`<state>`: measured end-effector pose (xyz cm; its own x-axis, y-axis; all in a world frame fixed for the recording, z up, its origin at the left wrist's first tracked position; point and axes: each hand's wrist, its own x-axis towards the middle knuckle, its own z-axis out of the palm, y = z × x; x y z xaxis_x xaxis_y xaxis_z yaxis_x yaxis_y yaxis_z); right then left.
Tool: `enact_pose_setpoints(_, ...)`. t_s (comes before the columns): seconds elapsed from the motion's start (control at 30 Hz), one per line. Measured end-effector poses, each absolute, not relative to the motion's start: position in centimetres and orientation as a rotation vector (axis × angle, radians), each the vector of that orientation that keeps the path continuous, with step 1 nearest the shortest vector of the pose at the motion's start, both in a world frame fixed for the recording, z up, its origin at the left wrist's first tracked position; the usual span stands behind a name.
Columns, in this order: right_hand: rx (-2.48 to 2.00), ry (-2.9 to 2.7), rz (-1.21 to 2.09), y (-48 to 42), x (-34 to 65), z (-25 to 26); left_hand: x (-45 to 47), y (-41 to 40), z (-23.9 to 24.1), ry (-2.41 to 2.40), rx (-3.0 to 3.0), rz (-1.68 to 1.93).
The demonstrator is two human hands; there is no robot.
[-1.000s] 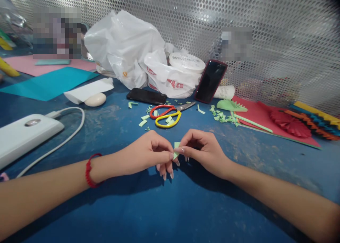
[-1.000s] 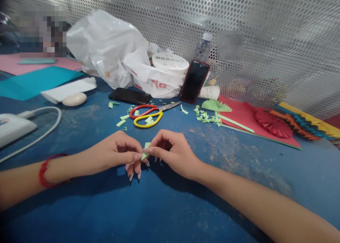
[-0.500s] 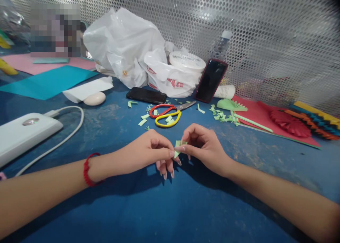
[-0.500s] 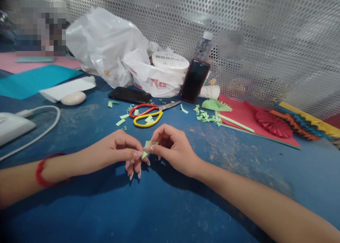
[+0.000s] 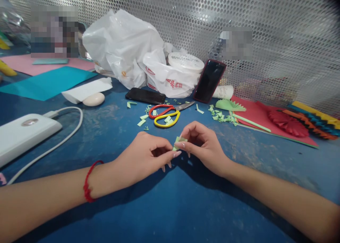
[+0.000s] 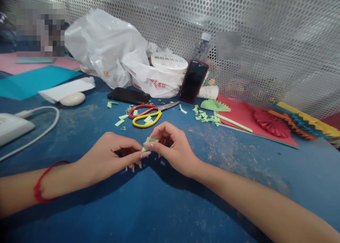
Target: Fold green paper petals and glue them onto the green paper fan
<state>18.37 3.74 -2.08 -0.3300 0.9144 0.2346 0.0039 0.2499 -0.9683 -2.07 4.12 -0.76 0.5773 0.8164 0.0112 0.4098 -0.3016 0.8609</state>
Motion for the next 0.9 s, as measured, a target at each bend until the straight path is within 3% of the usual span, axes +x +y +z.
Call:
enact_pose_setpoints(0.37, -0.872, -1.640, 1.209, 3.71, 18.50, -2.00, -2.58, 4.40, -0.80, 0.823, 2.235, 0.775)
enact_pose_setpoints(0.9, -0.832, -1.665, 1.190, 3.70, 18.62, -2.21, -2.04, 4.90, -0.43, 0.877, 1.589, 0.601)
